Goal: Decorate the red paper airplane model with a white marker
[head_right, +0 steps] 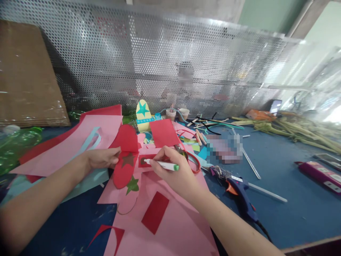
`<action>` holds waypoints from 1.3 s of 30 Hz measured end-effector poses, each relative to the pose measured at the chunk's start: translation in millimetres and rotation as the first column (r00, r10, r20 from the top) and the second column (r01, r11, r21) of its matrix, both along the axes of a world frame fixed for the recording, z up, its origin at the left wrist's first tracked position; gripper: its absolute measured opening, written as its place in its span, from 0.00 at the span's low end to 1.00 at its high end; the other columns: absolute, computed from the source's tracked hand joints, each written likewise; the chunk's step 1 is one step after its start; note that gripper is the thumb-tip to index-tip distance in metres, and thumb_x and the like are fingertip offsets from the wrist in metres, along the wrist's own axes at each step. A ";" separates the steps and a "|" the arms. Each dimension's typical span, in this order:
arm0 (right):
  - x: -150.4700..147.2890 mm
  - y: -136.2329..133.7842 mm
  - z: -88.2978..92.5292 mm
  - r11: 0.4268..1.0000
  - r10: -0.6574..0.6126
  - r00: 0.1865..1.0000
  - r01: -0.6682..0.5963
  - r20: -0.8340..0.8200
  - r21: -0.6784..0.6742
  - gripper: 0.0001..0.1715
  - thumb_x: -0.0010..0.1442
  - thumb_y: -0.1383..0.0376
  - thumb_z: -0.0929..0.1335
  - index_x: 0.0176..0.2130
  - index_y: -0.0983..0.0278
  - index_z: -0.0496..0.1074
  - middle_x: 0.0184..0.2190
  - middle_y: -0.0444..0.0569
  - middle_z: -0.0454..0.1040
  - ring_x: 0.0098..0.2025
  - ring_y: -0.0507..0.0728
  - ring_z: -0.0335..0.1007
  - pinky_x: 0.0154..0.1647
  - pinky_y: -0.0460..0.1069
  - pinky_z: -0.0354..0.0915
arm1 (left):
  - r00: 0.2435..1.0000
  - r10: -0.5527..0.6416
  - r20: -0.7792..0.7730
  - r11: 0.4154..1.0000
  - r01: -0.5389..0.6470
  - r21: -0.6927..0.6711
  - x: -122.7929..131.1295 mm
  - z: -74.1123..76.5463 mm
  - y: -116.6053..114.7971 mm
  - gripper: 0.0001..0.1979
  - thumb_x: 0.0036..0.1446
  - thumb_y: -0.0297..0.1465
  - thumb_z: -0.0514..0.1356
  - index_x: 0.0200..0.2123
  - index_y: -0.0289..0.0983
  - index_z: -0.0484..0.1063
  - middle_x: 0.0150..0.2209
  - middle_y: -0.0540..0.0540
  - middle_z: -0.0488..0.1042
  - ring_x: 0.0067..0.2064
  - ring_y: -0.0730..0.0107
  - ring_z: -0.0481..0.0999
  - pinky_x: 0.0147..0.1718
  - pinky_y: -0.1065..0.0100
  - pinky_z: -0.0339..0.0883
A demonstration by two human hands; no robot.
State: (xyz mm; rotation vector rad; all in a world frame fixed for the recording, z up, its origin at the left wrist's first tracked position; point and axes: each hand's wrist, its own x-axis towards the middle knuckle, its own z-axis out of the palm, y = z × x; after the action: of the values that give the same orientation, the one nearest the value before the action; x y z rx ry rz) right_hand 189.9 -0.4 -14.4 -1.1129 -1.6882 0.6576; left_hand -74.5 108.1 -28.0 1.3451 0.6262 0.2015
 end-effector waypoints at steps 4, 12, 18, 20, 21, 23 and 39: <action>0.2 0.0 -0.2 1.000 0.016 1.000 -0.016 -0.006 0.003 0.11 0.57 0.61 0.68 0.26 0.62 0.63 0.22 0.41 0.65 0.24 0.49 0.58 0.25 0.45 0.56 | 1.000 -0.009 -0.009 1.000 0.009 -0.003 0.1 0.8 -0.5 0.49 0.41 0.44 0.70 0.64 0.50 0.49 0.55 0.44 0.69 0.52 0.56 0.71 0.39 0.67 0.68; 0.1 0.6 -0.3 1.000 0.003 1.000 -0.003 -0.005 0.014 0.11 0.56 0.64 0.68 0.25 0.62 0.62 0.21 0.40 0.64 0.23 0.49 0.57 0.26 0.45 0.56 | 1.000 -0.016 -0.022 1.000 0.016 -0.004 -0.8 -0.2 0.7 0.51 0.42 0.44 0.70 0.64 0.50 0.45 0.56 0.44 0.68 0.51 0.58 0.72 0.39 0.68 0.68; 0.8 0.6 -0.5 1.000 0.007 1.000 -0.007 -0.004 0.015 0.11 0.56 0.65 0.67 0.25 0.62 0.61 0.21 0.39 0.62 0.23 0.48 0.55 0.25 0.45 0.55 | 1.000 -0.029 0.006 1.000 0.029 -0.007 -1.4 -1.9 1.9 0.49 0.43 0.43 0.70 0.64 0.49 0.46 0.56 0.43 0.68 0.51 0.57 0.72 0.39 0.68 0.69; 0.8 0.4 -0.6 1.000 0.016 1.000 -0.016 -0.005 0.015 0.11 0.56 0.65 0.68 0.25 0.62 0.62 0.21 0.39 0.62 0.23 0.48 0.55 0.25 0.45 0.55 | 0.999 -0.032 0.015 0.999 0.032 -0.003 -1.3 -1.8 1.5 0.48 0.44 0.43 0.69 0.64 0.49 0.47 0.56 0.42 0.67 0.51 0.56 0.72 0.38 0.68 0.68; 0.8 0.2 -0.7 1.000 0.021 1.000 -0.021 -0.003 0.013 0.11 0.56 0.65 0.68 0.25 0.62 0.62 0.21 0.39 0.63 0.23 0.48 0.55 0.25 0.45 0.55 | 0.999 -0.031 0.019 1.000 0.031 -0.002 -1.2 -1.7 1.2 0.48 0.44 0.43 0.69 0.64 0.49 0.47 0.56 0.42 0.68 0.51 0.56 0.72 0.38 0.68 0.68; 0.8 -0.1 -1.1 1.000 0.025 1.000 -0.025 0.004 0.008 0.11 0.56 0.66 0.68 0.25 0.62 0.62 0.21 0.39 0.63 0.23 0.48 0.55 0.25 0.45 0.54 | 1.000 -0.025 0.020 1.000 0.025 0.000 -0.9 -1.2 0.4 0.48 0.44 0.43 0.69 0.64 0.48 0.47 0.55 0.42 0.68 0.51 0.57 0.72 0.38 0.68 0.68; -0.1 -0.5 0.7 1.000 0.022 1.000 -0.022 0.000 -0.013 0.11 0.55 0.65 0.68 0.25 0.62 0.62 0.21 0.40 0.63 0.23 0.48 0.55 0.24 0.45 0.54 | 1.000 0.005 -0.012 1.000 -0.005 -0.008 0.4 0.8 -0.7 0.50 0.41 0.43 0.70 0.64 0.50 0.47 0.55 0.44 0.68 0.50 0.59 0.72 0.38 0.69 0.68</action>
State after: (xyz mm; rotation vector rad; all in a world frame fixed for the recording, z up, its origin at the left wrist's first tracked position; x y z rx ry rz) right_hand 189.8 -0.9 -13.7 -1.1044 -1.7011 0.6830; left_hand -74.1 107.4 -27.2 1.3375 0.6396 0.1952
